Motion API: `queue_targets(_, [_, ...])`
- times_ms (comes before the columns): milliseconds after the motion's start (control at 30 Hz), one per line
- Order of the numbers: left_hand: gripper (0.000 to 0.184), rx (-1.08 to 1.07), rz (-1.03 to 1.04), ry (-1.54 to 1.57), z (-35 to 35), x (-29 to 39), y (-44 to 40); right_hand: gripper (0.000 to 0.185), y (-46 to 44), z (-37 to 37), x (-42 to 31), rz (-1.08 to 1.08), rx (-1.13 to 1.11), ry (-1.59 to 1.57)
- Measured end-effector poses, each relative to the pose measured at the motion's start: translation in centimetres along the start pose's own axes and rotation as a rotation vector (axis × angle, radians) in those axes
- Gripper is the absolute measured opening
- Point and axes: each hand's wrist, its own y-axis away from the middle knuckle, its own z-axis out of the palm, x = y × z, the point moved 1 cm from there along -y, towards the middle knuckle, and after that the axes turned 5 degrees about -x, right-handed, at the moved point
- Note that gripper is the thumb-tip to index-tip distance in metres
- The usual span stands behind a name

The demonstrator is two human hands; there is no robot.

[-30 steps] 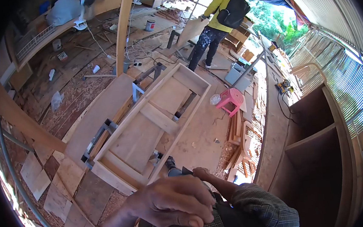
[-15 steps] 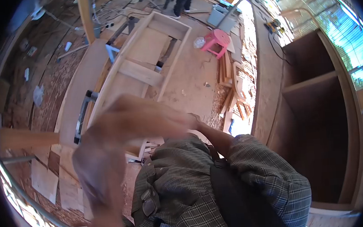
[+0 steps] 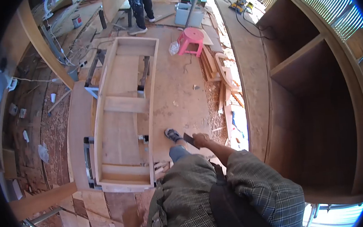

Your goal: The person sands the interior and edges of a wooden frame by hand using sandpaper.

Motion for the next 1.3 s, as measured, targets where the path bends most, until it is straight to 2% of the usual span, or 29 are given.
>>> queue_targets(67, [0.033,0.184,-0.133,0.023,4.1,-0.2,0.7,0.03,0.4,-2.0,-0.1,-0.061,0.019,-0.003])
queue_targets(100, [0.033,0.188,-0.13,0.02,15.5,-9.8,-1.7,0.029,0.1,-2.9,-0.2,-0.067,0.018,-0.027])
queue_targets(133, [0.032,0.763,0.391,0.034,20.9,-15.4,-5.5,0.028,-0.5,-3.8,-0.2,-0.075,0.016,-0.049])
queue_targets(200, [0.032,0.755,0.38,0.047,33.9,-23.1,-8.7,0.027,-2.1,-5.5,0.1,-0.087,0.065,-0.028])
queue_targets(300, [0.033,0.679,0.335,0.078,38.5,-23.0,-10.8,0.026,-3.8,-8.2,0.1,-0.083,0.096,-0.024])
queue_targets(400, [0.033,0.593,0.314,0.106,39.4,-20.9,-12.6,0.028,-5.5,-9.3,0.7,-0.045,0.1,-0.046])
queue_targets(467, [0.033,0.53,0.316,0.127,39.0,-19.1,-13.7,0.029,-6.4,-9.0,1.2,-0.129,0.154,-0.038])
queue_targets(700, [0.034,0.317,0.279,0.202,36.3,-13.3,-14.2,0.029,-5.6,-5.7,1.7,-0.146,0.051,-0.041])
queue_targets(800, [0.034,0.246,0.253,0.229,31.9,-10.2,-14.4,0.029,-4.9,-4.7,1.7,-0.119,-0.03,0.033])
queue_targets(933, [0.035,0.14,0.218,0.261,19.7,-3.7,-13.0,0.028,-5.5,-6.6,2.7,-0.225,-0.037,0.171])
queue_targets(1000, [0.035,0.077,0.196,0.279,13.3,-0.1,-11.2,0.029,-7.6,-9.2,3.0,-0.175,-0.021,0.225])
queue_targets(1033, [0.035,0.047,0.186,0.287,9.5,1.9,-10.4,0.028,-8.5,-11.1,3.1,-0.228,0.038,0.269])
queue_targets(1100, [0.034,0.06,-0.348,1.092,2.1,4.8,-8.1,0.025,-9.4,-15.5,2.9,-0.268,0.195,0.263])
queue_targets(1167, [0.037,0.264,-0.195,0.869,-1.8,5.0,-9.9,0.019,-11.5,-18.8,4.1,-0.376,0.367,0.246])
queue_targets(1200, [0.037,0.267,-0.198,0.868,-3.4,5.8,-10.8,0.019,-11.6,-20.9,4.1,-0.38,0.367,0.244])
queue_targets(1267, [0.034,0.445,-0.05,0.724,-7.1,7.8,-13.0,0.02,-10.4,-26.1,3.5,-0.418,0.388,0.348])
queue_targets(1300, [0.031,0.447,-0.024,0.719,-8.7,9.3,-14.1,0.02,-10.7,-27.9,3.8,-0.42,0.39,0.348])
